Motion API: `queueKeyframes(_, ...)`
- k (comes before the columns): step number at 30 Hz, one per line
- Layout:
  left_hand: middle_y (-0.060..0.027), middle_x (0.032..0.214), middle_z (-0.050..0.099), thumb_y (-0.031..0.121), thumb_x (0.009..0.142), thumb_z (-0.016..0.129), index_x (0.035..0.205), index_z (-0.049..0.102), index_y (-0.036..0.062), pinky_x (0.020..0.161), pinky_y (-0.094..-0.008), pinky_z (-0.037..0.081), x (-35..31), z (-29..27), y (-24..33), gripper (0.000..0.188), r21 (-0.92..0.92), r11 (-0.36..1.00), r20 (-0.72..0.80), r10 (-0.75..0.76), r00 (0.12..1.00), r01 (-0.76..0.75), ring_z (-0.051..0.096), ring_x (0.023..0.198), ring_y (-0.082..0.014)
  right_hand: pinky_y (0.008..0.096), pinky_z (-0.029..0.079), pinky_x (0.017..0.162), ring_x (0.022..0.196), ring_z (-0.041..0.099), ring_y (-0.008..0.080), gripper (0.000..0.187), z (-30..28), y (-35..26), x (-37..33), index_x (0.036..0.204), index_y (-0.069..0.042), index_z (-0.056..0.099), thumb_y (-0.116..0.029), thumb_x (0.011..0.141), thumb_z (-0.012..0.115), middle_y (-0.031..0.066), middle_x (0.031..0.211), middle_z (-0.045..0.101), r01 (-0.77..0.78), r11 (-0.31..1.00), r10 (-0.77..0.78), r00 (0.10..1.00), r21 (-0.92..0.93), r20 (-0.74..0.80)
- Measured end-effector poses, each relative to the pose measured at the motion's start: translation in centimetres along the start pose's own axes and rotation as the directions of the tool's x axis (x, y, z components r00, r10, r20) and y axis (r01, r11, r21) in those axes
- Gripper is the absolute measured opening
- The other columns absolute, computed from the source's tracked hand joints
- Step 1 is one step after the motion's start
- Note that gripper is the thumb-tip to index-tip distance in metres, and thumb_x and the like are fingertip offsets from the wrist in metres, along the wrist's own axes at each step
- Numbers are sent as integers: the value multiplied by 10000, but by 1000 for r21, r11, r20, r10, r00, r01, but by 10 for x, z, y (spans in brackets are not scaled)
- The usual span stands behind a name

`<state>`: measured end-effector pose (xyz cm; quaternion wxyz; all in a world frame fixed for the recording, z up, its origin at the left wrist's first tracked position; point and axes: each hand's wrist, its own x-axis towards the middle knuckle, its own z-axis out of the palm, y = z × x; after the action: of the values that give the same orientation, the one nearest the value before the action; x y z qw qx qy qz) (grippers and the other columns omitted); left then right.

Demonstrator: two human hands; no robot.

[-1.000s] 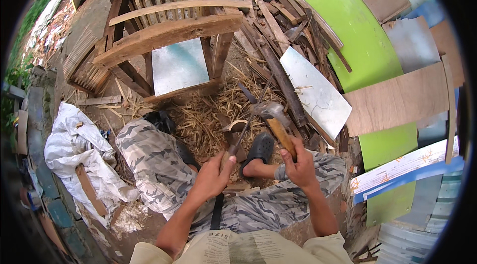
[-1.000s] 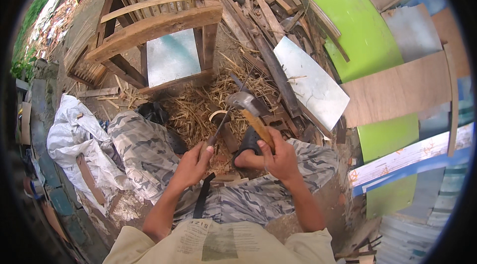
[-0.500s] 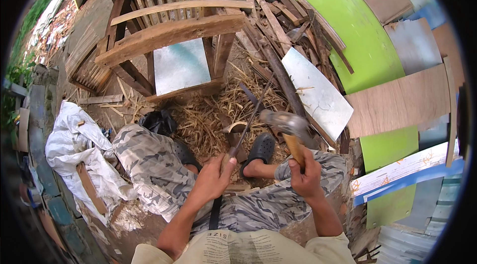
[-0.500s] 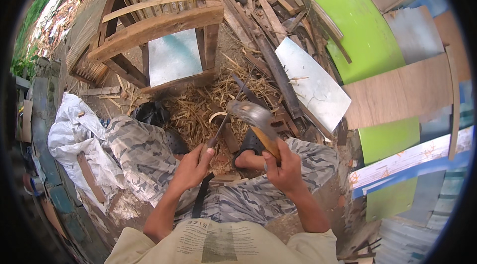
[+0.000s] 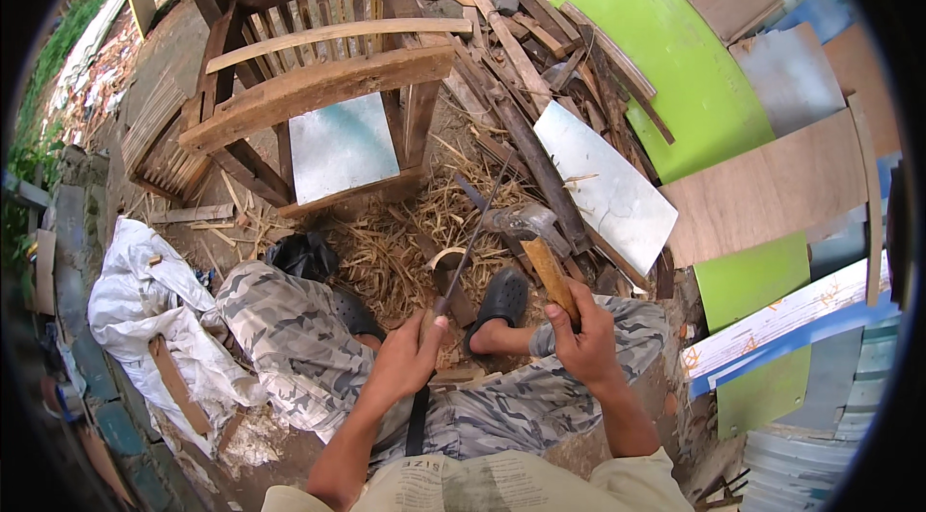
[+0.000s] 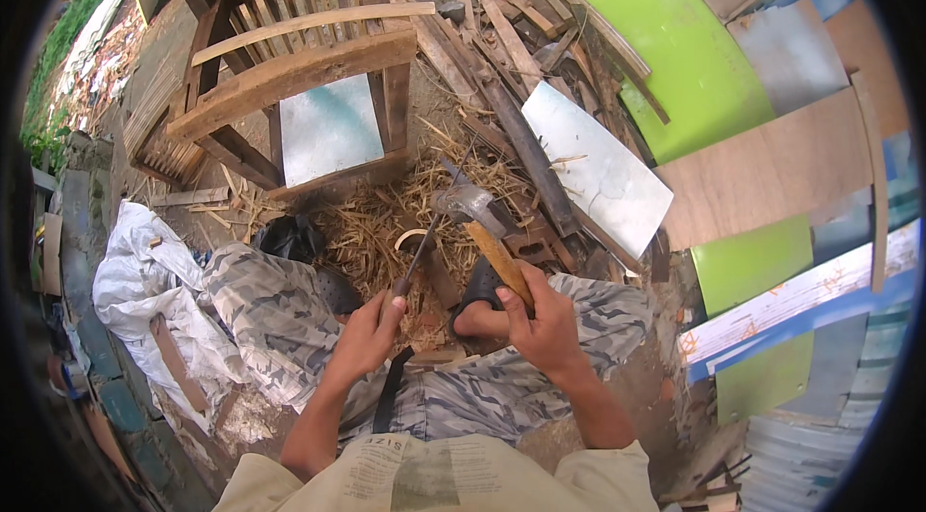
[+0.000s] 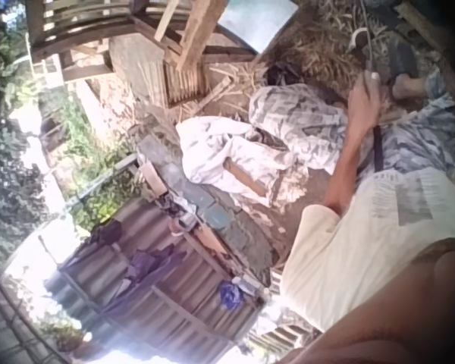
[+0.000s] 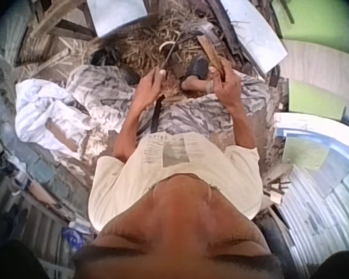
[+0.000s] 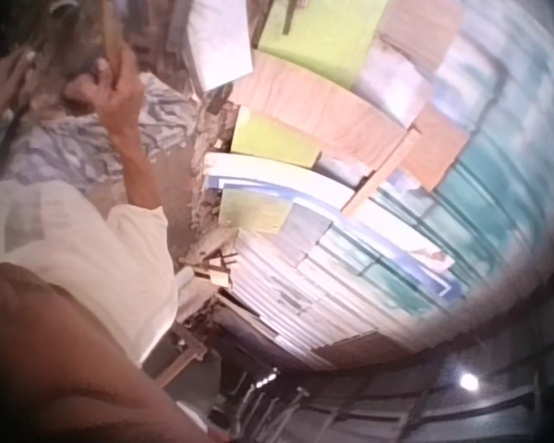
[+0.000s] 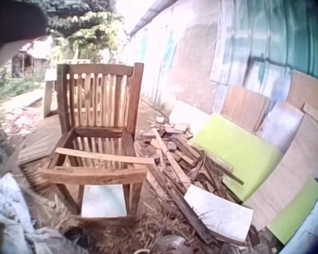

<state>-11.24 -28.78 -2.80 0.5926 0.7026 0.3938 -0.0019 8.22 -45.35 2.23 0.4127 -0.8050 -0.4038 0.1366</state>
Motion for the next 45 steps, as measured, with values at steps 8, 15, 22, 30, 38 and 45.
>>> queueKeyframes(8,-289,832,635,436,1035,495,1013,583,-57,761,-489,479,-1,0,-1,501,10,1000,0,-11,1000,11,641,823,-471,382,551,700,821,723,379,350,9,7,-1,1218,25,607,-210,969,680,232,921,693,-81,996,79,996,39,43)
queueKeyframes(15,-287,838,638,433,1034,497,1020,581,-64,777,-484,480,0,1,-5,504,12,999,-18,38,999,-37,643,828,-473,351,525,649,728,698,324,371,4,-6,-2,1253,13,584,-207,970,679,196,873,682,-15,996,19,999,86,-43)
queueKeyframes(22,-140,751,579,430,1059,470,976,570,-21,689,-398,454,-2,4,0,470,8,1000,-5,24,1000,-24,560,710,-270,431,540,618,766,693,449,339,11,24,-9,1246,-13,587,-188,967,666,223,866,686,95,980,-78,992,-176,99)
queueKeyframes(30,-249,751,629,387,1050,498,987,578,-41,714,-486,477,-2,4,2,440,-13,1000,-28,25,999,-26,636,751,-468,399,522,580,705,696,409,313,-8,-2,-4,1234,-6,573,-176,982,644,206,808,672,92,995,-89,993,35,-75)
queueKeyframes(38,-299,806,658,392,1044,498,1052,595,-57,771,-510,490,-2,5,-2,459,20,1000,-52,11,999,-10,651,846,-507,456,535,599,756,686,442,333,7,18,-5,1236,-26,575,-211,969,649,242,845,685,54,980,-23,987,-190,162)
queueKeyframes(45,-318,850,659,388,1042,497,1084,598,-55,784,-517,487,4,10,-5,457,43,998,-47,40,998,-38,640,887,-522,355,552,629,686,716,376,352,-11,-30,-6,1305,-35,515,-108,980,628,167,728,678,96,976,-80,993,197,-86)
